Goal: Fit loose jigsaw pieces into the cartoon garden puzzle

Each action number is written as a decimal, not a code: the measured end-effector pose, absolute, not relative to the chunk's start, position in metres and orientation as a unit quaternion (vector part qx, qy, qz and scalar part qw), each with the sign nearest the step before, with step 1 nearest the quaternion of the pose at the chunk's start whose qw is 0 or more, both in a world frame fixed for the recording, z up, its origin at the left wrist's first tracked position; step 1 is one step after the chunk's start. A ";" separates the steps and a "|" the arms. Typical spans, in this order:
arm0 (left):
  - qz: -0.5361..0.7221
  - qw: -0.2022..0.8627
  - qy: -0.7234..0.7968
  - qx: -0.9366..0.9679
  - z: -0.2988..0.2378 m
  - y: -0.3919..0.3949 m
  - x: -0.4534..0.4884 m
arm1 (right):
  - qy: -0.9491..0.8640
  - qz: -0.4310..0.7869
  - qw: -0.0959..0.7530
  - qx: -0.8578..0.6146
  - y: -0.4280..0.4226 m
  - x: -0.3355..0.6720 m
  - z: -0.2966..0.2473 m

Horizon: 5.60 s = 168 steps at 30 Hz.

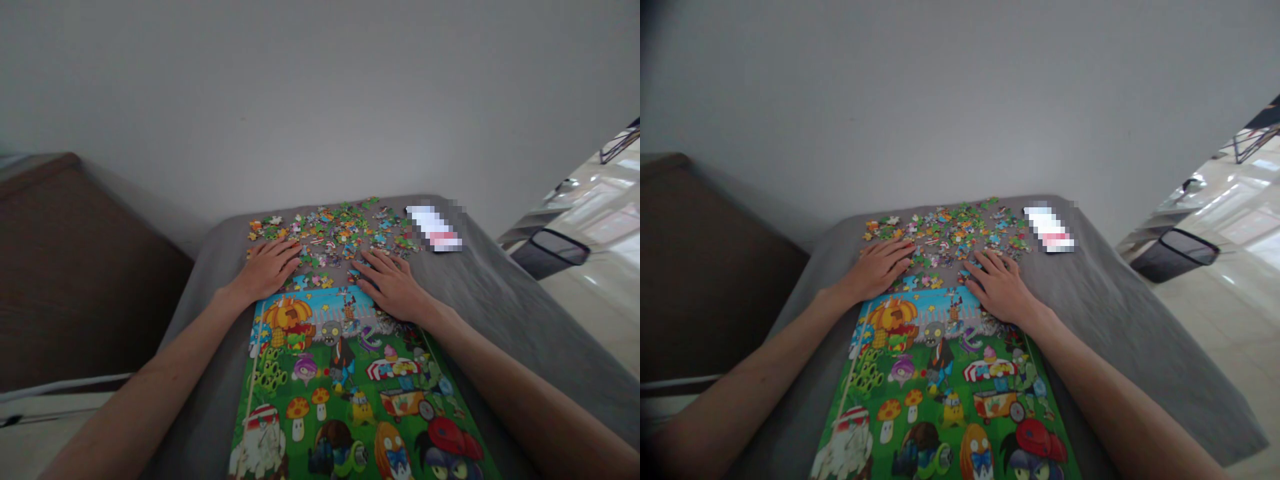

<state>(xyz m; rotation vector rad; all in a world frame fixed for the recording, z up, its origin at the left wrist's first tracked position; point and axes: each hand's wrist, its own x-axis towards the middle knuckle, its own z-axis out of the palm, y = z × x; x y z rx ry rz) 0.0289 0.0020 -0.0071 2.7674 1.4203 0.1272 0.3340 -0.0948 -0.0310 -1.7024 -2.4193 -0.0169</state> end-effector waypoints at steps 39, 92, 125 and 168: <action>0.283 0.093 0.664 0.686 -0.028 0.118 -0.029 | -0.821 -0.015 0.122 -0.558 -0.094 0.344 -0.050; 0.356 0.212 0.574 0.706 -0.024 0.100 -0.052 | -0.827 -0.011 0.115 -0.550 -0.093 0.341 -0.039; 0.188 0.256 0.387 0.866 0.020 -0.061 0.014 | -0.822 -0.032 0.100 -0.560 -0.096 0.336 -0.038; 0.079 0.078 0.403 0.909 0.007 -0.039 -0.017 | -0.813 -0.044 0.113 -0.570 -0.098 0.336 -0.038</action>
